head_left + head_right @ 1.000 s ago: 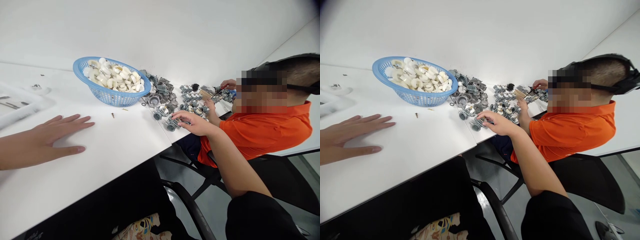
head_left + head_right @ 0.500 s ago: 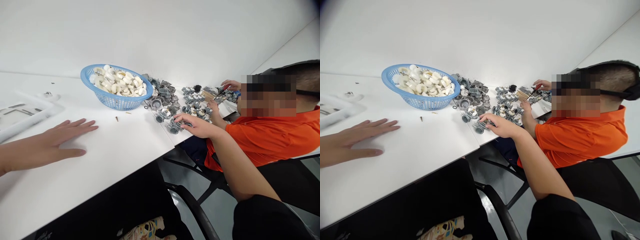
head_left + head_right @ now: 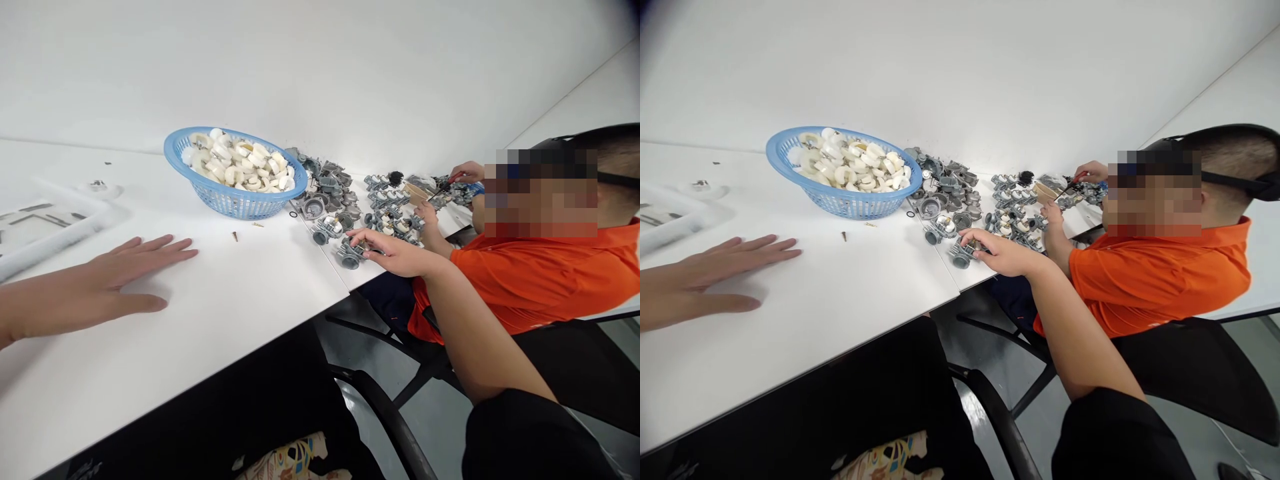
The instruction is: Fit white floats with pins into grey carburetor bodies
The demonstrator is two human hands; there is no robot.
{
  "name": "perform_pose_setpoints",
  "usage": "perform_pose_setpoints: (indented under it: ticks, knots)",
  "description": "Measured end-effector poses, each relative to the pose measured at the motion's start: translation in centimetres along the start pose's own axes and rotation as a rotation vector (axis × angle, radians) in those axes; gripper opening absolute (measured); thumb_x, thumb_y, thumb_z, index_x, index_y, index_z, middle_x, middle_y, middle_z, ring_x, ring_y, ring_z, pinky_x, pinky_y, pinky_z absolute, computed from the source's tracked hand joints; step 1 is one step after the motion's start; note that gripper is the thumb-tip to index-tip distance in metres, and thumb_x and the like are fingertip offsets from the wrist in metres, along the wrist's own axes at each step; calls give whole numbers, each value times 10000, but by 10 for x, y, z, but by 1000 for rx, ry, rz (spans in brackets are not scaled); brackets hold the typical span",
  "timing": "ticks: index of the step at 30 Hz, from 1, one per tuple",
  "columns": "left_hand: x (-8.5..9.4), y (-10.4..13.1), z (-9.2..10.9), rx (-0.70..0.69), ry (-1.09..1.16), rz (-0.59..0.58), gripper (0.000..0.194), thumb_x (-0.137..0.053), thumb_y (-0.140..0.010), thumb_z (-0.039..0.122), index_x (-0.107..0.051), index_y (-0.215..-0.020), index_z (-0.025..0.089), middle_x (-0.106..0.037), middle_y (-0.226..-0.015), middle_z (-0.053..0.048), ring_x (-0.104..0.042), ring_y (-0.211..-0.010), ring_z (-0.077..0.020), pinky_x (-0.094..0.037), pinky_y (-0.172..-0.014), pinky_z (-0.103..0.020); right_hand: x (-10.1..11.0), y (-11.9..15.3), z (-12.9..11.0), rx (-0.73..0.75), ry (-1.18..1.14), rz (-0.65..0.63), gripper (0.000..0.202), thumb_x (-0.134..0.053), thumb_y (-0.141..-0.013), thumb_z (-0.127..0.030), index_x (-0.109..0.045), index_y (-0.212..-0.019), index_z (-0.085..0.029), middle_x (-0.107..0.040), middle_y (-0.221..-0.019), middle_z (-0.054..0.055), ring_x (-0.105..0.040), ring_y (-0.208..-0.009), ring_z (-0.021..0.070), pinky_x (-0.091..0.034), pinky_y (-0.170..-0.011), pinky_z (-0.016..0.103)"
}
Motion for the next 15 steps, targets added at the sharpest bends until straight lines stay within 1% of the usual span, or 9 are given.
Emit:
perform_pose_setpoints:
  ticks: [3, 5, 8, 10, 12, 14, 15]
  knots:
    - [0, 0, 1, -2, 10, 8, 850, -579, -816, 755, -259, -1568, 521, -149, -1711, 130, -73, -1582, -445, -203, -1233, -670, 0, 0, 3, -10, -20, 1, 371, -417, -1020, -525, -522, -1308, -317, -377, -1636, 71, -502, -1409, 315, -491, -1096, 511]
    - [1, 0, 1, 2, 10, 13, 834, -564, -830, 754, -253, -1569, 523, -148, -1710, 137, -67, -1584, -438, -201, -1235, -667, -1, -1, 3, 0, -28, 8, 370, -410, -1026, -519, -534, -1309, -315, -368, -1643, 70, -475, -1436, 313, -473, -1119, 515]
    - [-1, -1, -2, -1, 6, 4, 819, -543, -846, 752, -225, -1570, 538, -130, -1712, 151, -45, -1591, -418, -191, -1238, -666, -3, -1, 4, 16, -32, 2, 387, -385, -1046, -486, -514, -1378, -336, -337, -1664, 50, -397, -1498, 301, -441, -1158, 516]
    - [-2, -1, -2, -13, 7, -2, 833, -556, -839, 748, -221, -1571, 537, -131, -1714, 141, -39, -1592, -417, -185, -1237, -673, -3, 0, 4, 18, -24, -8, 416, -370, -1054, -469, -475, -1442, -364, -311, -1678, 27, -349, -1529, 293, -425, -1177, 517]
    - [0, 0, 1, -17, 15, 5, 855, -586, -823, 736, -245, -1575, 514, -148, -1715, 113, -51, -1585, -442, -185, -1230, -685, -4, 3, 6, 12, -7, -31, 477, -396, -1044, -467, -402, -1515, -392, -271, -1696, 8, -315, -1546, 299, -416, -1188, 525]
    - [4, 2, 7, -6, 27, 10, 852, -598, -815, 730, -279, -1571, 499, -161, -1712, 104, -65, -1579, -457, -184, -1229, -686, -5, 6, 6, 16, 14, -66, 629, -483, -1006, -472, -265, -1593, -408, -208, -1716, 1, -280, -1559, 317, -400, -1201, 537]
    - [6, 3, 13, -5, 32, 6, 838, -589, -821, 726, -287, -1569, 497, -160, -1710, 107, -66, -1581, -449, -176, -1235, -676, -6, 7, 7, 23, 29, -72, 728, -533, -980, -473, -189, -1618, -407, -177, -1724, 5, -265, -1564, 328, -389, -1208, 546]
Point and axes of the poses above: each hand's wrist, its own y-axis away from the middle knuckle, its own x-axis out of the back of the hand, z = x × y, the point moved 8 cm from there along -y, towards the middle knuckle
